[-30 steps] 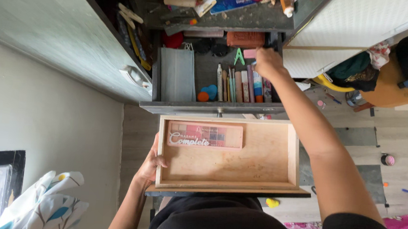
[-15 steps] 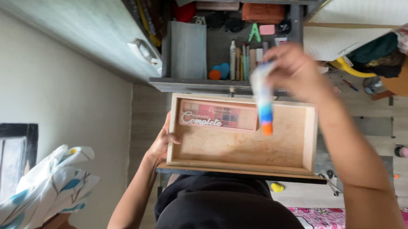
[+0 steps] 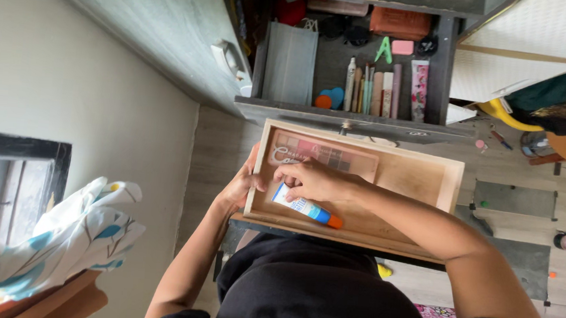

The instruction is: The person opens a wooden drawer and removes various items, including makeup palettes, tubes, and small boxes, placing them on the cabinet surface. They then wipe the inside of the drawer and begin placing selected items back into the drawer in an organized manner.

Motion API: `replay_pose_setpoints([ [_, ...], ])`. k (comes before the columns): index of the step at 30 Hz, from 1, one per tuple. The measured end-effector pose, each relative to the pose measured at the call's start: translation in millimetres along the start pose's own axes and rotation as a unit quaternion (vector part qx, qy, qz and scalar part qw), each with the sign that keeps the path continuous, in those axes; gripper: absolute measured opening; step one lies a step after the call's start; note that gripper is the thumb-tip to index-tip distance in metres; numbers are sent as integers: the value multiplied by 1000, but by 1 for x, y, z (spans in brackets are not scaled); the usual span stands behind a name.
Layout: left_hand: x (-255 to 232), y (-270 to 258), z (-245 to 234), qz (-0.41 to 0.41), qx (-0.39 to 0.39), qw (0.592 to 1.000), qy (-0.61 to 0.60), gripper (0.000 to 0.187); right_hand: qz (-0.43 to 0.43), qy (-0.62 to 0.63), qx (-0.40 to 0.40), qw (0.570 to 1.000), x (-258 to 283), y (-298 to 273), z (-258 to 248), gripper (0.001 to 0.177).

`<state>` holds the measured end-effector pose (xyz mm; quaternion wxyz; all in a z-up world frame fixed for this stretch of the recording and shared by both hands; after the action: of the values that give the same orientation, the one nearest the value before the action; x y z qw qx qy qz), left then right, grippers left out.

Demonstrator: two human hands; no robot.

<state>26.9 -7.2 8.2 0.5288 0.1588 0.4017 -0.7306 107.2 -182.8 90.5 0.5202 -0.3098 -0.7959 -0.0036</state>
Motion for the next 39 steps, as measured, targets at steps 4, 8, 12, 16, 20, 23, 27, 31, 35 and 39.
replay_pose_setpoints([
  [4,2,2,-3,-15,-28,999,34,114,2,18,-61,998,-15,-6,-31,35],
  [8,0,3,-9,-15,-35,998,51,115,-48,26,-235,970,-40,-28,-112,33],
  [12,1,-2,-16,-8,-31,998,46,116,-30,50,-502,863,-81,-61,-243,34],
  [16,5,-3,-17,-15,-40,999,27,114,161,-72,-466,867,-125,-37,-270,25],
  [20,2,-3,-17,-16,-52,998,28,116,257,-157,-361,883,-130,-16,-245,21],
  [23,2,-5,-18,-25,-55,998,26,118,167,-324,-341,866,-104,-8,-234,35],
  [27,0,-3,-18,-17,-48,998,33,118,212,-418,-276,839,-61,1,-231,14],
  [31,2,-4,-19,-15,-51,998,38,118,231,-401,-230,856,-40,9,-225,23],
  [35,4,-4,-21,-18,-58,997,39,119,294,-371,-206,856,-65,15,-225,27],
  [39,5,-3,-23,-6,-46,998,36,119,250,-335,-261,870,-119,19,-234,25],
])
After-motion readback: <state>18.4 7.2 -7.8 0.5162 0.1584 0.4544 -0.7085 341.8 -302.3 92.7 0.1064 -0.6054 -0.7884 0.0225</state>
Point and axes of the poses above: each hand's wrist, its own y-axis towards the middle knuckle, its own z-axis out of the palm, x = y × z, the point moved 2 cm from there along y, towards the middle knuckle, and after that the axes turned 11 degrees about -x, right-handed, at the moved point
